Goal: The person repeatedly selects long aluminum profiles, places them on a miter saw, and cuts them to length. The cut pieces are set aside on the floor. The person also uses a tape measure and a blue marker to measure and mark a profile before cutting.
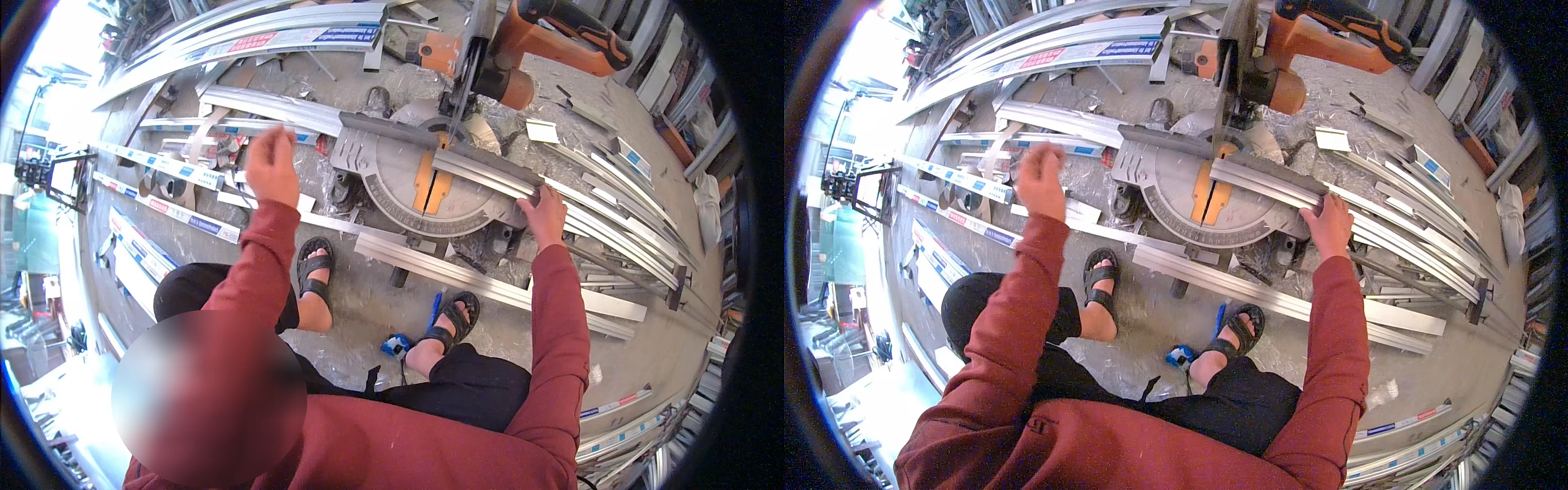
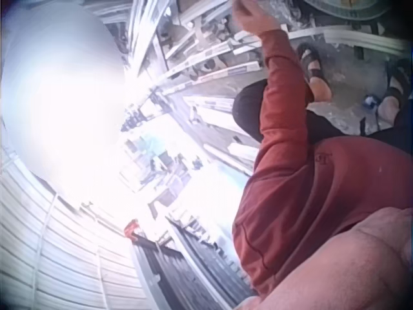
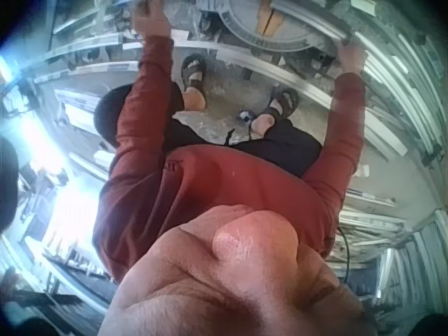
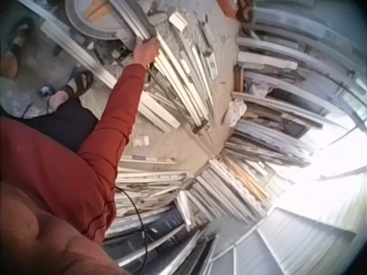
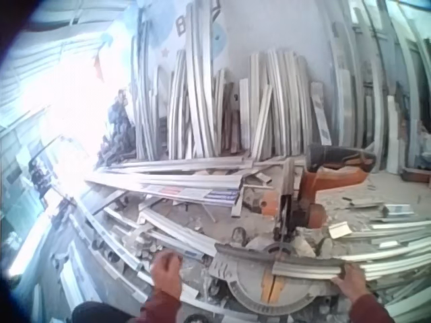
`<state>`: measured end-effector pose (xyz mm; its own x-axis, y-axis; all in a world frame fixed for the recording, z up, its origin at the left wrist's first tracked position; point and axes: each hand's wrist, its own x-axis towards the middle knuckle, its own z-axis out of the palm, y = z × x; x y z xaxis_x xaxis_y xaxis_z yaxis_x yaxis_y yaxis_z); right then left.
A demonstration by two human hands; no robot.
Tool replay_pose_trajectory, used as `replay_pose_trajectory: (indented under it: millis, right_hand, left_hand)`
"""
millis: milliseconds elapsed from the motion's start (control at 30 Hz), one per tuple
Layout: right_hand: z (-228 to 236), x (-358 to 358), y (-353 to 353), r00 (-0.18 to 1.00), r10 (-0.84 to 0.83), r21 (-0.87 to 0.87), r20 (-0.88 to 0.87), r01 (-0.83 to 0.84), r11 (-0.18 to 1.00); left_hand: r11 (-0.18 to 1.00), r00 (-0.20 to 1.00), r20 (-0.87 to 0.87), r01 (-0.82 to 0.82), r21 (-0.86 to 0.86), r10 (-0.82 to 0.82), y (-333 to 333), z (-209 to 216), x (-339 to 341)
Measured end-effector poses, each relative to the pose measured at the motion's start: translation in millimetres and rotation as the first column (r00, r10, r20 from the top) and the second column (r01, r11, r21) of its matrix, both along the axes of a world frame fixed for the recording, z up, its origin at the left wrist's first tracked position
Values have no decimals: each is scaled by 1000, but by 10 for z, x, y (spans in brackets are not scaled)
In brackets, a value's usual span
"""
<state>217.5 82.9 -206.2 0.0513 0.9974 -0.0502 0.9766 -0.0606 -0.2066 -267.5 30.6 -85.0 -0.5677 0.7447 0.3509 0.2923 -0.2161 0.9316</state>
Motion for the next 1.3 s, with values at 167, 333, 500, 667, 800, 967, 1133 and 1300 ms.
replay_pose_trajectory:
  millis: [167, 333, 500, 667, 800, 967, 1133, 1300]
  right_hand:
    - [-40, 119, 35, 999, -26, 5, -33, 26, 1000]
    - [126, 81, 76, 994, -35, -25, -100, 33, 999]
    - [3, -154, 108, 994, -11, 112, -112, 23, 993]
    - [6, 125, 45, 993, -113, -9, -25, 113, 994]
    - [155, -159, 86, 993, -26, 4, -119, 26, 1000]
    - [-475, 173, 218, 963, 97, -57, -250, -114, 992]
    - [-295, 107, 267, 971, 66, -150, -231, -103, 983]
    - [-304, 352, 309, 982, 2, -201, -190, -41, 979]
  left_hand:
    - [773, 854, -414, 483, 410, -314, 737, 1981, 1125]
    - [717, 414, -745, 686, -122, -523, 1365, 2934, 2324]
    - [843, 40, -893, 349, -408, -449, 1837, 2328, 2846]
    - [819, 54, -886, 411, -400, -460, 1558, 1968, 3058]
    - [694, 111, -710, 364, -622, -695, 1017, 1835, 2886]
    - [749, 271, -702, 316, -582, -659, 669, 1612, 2990]
    - [784, 251, -746, 282, -553, -617, 493, 1278, 3153]
    - [720, 72, -748, 348, -601, -659, 282, 1358, 2964]
